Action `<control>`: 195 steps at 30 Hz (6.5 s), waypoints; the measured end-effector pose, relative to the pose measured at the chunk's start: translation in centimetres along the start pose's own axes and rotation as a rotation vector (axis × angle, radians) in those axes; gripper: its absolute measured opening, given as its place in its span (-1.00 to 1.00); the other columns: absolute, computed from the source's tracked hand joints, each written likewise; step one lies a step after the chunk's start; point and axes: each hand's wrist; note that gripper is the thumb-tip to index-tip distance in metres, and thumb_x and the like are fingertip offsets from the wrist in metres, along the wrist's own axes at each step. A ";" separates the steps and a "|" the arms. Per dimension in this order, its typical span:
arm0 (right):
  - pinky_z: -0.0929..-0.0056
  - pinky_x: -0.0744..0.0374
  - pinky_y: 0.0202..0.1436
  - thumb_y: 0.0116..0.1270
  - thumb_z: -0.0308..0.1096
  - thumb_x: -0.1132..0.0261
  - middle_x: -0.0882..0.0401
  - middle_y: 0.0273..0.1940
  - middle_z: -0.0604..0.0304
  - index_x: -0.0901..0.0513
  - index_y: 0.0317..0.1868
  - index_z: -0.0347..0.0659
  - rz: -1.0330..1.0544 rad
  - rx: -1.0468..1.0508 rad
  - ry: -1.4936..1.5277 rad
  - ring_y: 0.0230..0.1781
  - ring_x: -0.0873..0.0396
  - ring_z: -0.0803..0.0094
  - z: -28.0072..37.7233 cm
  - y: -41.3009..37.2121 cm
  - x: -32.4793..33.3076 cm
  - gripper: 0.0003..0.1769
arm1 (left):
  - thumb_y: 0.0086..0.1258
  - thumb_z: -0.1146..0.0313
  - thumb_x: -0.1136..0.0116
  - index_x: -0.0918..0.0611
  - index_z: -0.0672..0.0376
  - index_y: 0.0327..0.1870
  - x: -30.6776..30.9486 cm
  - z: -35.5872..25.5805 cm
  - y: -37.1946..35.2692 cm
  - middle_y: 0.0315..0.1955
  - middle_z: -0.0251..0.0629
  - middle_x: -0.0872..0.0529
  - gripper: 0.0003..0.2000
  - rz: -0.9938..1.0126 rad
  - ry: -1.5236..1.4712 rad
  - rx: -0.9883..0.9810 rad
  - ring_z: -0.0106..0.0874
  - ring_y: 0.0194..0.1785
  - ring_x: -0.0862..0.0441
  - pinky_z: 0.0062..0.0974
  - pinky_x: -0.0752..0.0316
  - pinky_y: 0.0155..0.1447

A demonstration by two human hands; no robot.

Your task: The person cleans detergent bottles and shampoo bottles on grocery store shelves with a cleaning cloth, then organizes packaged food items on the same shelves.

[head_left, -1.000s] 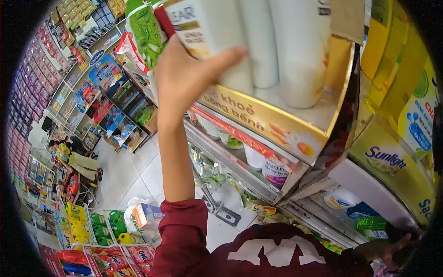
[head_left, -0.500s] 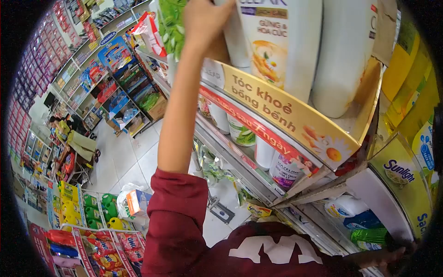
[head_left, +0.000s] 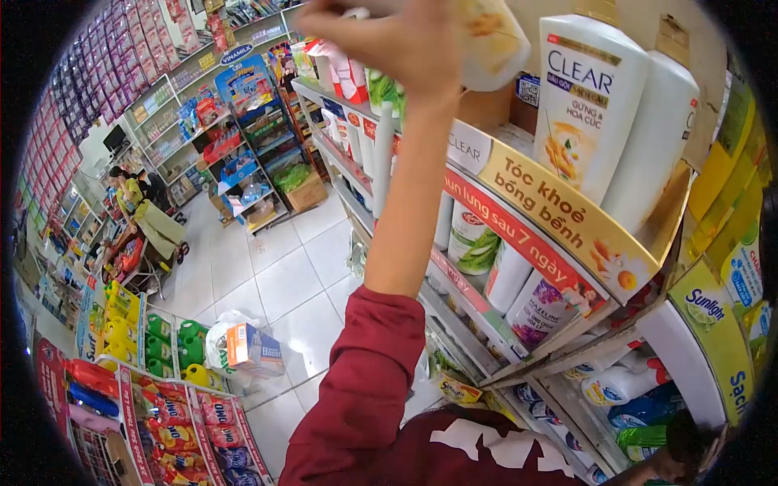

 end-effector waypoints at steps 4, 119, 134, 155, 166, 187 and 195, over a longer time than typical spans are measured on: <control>0.31 -0.45 -0.14 0.24 0.18 0.07 -0.41 -0.25 0.08 -0.33 -0.15 -0.25 -0.045 -0.513 0.885 -0.26 -0.42 0.29 8.9 -2.6 1.4 -0.42 | -0.16 0.26 -0.41 -0.38 0.29 -0.09 9.4 -0.7 2.1 -0.18 -0.04 -0.51 -0.40 -0.124 -0.011 0.054 -0.18 -0.13 -0.49 -0.28 -0.37 -0.04; 0.23 -0.23 0.21 0.18 -0.20 -0.09 -0.30 0.13 -0.14 -0.16 0.21 -0.45 2.164 -0.065 2.573 0.12 -0.32 0.05 43.9 -6.4 32.1 -0.33 | -0.31 0.07 -0.43 -0.48 0.31 0.03 57.9 -32.8 -1.3 -0.15 -0.15 -0.63 -0.22 0.473 0.213 0.933 -0.41 -0.09 -0.59 -0.48 -0.39 0.07; 0.28 -0.23 0.21 0.22 -0.07 -0.08 -0.29 0.15 -0.10 -0.17 0.22 -0.45 2.691 -1.095 2.896 0.13 -0.32 0.09 46.2 3.0 32.7 -0.29 | -0.16 -0.03 -0.42 -0.38 0.36 0.05 53.9 -33.3 -4.0 -0.08 -0.09 -0.52 -0.20 -0.336 0.589 0.180 -0.32 0.00 -0.49 -0.40 -0.32 0.14; 0.36 -0.28 0.22 -0.02 -0.21 -0.39 -0.32 0.13 0.04 -0.12 0.25 -0.32 3.168 -0.201 2.700 0.14 -0.32 0.29 46.6 2.5 28.6 -0.12 | -0.16 0.33 -0.20 -0.39 0.39 0.02 56.2 -34.0 -4.2 -0.19 -0.08 -0.56 -0.39 -0.488 0.203 0.881 -0.28 -0.12 -0.54 -0.40 -0.44 -0.03; 0.04 -0.38 0.13 0.20 -0.06 -0.15 -0.37 0.11 0.00 -0.24 0.22 -0.16 3.007 -2.209 2.302 0.06 -0.43 0.20 40.9 -2.3 24.8 -0.37 | 0.00 0.08 -0.05 -0.18 0.28 0.23 49.5 -26.1 -8.7 0.15 -0.07 -0.29 -0.25 -0.257 0.168 0.891 -0.23 0.18 -0.30 -0.23 -0.25 0.21; 0.20 -0.34 0.20 0.24 -0.23 -0.13 -0.31 0.12 -0.07 -0.12 0.24 -0.34 1.436 -2.138 2.398 0.12 -0.35 0.15 26.9 -6.0 6.9 -0.36 | 0.01 0.37 -0.27 -0.39 0.33 -0.02 17.6 -8.7 -0.7 -0.09 -0.18 -0.49 -0.51 0.234 -0.135 0.503 -0.40 -0.04 -0.46 -0.43 -0.38 0.06; 0.37 -0.36 0.10 0.09 -0.30 -0.28 -0.44 0.01 0.08 -0.30 0.14 -0.35 1.180 -1.902 1.677 0.00 -0.41 0.33 21.8 -12.4 6.5 -0.38 | -0.28 0.24 -0.51 -0.40 0.37 -0.18 2.2 -1.0 1.1 -0.28 -0.14 -0.56 -0.35 0.549 -0.131 0.240 -0.41 -0.23 -0.54 -0.49 -0.47 -0.13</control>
Point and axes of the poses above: each hand's wrist, its own y-axis towards the middle knuckle, its own x-axis out of the back of the hand, z = x × y
